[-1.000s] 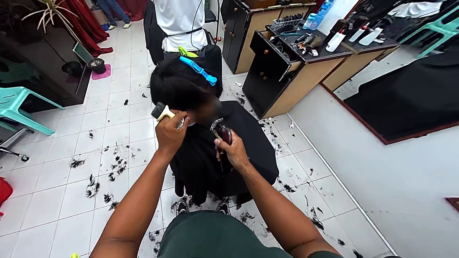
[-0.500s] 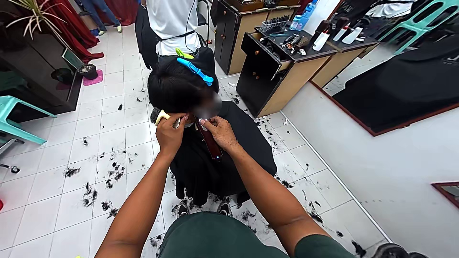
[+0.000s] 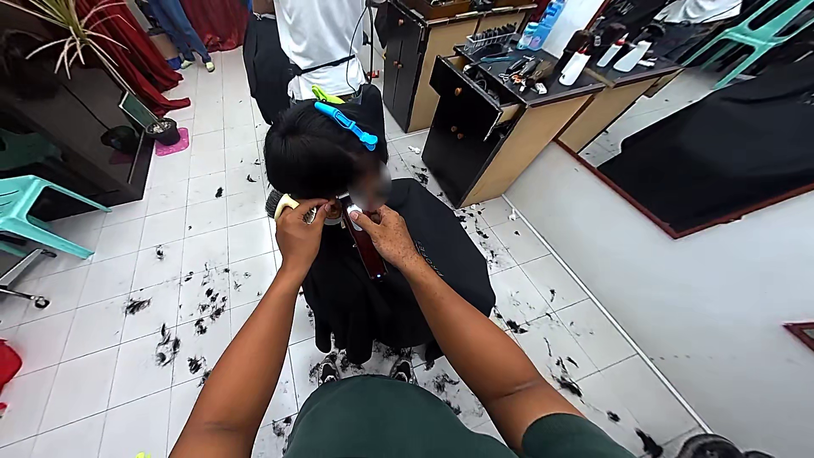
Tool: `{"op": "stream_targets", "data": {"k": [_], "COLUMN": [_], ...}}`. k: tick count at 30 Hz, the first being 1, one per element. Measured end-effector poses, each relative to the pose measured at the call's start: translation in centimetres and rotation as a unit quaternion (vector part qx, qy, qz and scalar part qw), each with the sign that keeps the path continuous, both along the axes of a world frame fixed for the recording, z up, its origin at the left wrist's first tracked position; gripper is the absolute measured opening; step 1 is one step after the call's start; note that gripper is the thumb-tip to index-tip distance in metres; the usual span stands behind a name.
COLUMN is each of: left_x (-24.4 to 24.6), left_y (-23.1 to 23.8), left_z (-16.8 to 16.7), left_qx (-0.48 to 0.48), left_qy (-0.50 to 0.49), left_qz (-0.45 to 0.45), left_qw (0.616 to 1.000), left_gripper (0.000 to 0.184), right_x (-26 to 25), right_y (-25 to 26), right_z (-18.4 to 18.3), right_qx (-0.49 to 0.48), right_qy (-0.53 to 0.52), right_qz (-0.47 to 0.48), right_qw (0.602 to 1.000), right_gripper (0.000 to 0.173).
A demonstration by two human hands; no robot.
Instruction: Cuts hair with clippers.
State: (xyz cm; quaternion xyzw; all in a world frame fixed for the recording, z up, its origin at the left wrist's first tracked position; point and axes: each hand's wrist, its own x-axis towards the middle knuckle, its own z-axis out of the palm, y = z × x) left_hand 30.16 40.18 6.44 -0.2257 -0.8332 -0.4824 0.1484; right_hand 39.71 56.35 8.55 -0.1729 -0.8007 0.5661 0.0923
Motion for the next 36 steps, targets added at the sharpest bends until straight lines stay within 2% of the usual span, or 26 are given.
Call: {"op": "stream_targets", "data": {"k": [4,9,14,19,23,28,33,36], "left_x": [-0.1,-0.3,-0.4,-0.6,-0.6,-0.7,-0.8,-0.9], "left_y": [0.0,0.0,0.0,0.0,-0.1,-0.1,-0.1,-0.1], "left_z": [0.0,0.0,0.1,0.0,0.1,0.2,0.1,0.0], "left_qx": [-0.002,-0.007,-0.007,-0.006,-0.008,-0.009,-0.011,-0.010], "left_qy": [-0.003,0.000,0.000,0.003,0.000,-0.003,-0.007,-0.004], "left_qz": [0.004,0.003,-0.002,-0.002,-0.005,-0.009,-0.009,-0.005], "left_qw": [1.000,1.000,1.000,1.000,1.000,1.000,1.000,1.000], "left_gripper": [0.020,0.019,0.019,0.017,0.018,0.018,0.018,0.017], "right_x": [0.0,0.2,0.0,0.1,0.1,0.0,0.1,0.0], "right_y": [0.1,-0.2,0.0,-0.3,-0.3,-0.5,-0.4,-0.5], "right_z": [0.5,0.5,0.5,0.4,0.9,0.5,1.1,0.8], "right_qx": [0.014,0.043,0.038,0.050,0.044,0.041,0.038,0.038], "right_qy": [-0.038,0.006,-0.049,0.011,-0.043,0.012,-0.041,0.002], "right_qz": [-0.016,0.003,-0.015,0.006,-0.014,0.005,-0.016,-0.007], "right_qw": [0.999,0.999,0.998,0.999,0.998,0.999,0.998,0.999], "right_gripper": [0.043,0.045,0.046,0.044,0.046,0.046,0.046,0.045]}}
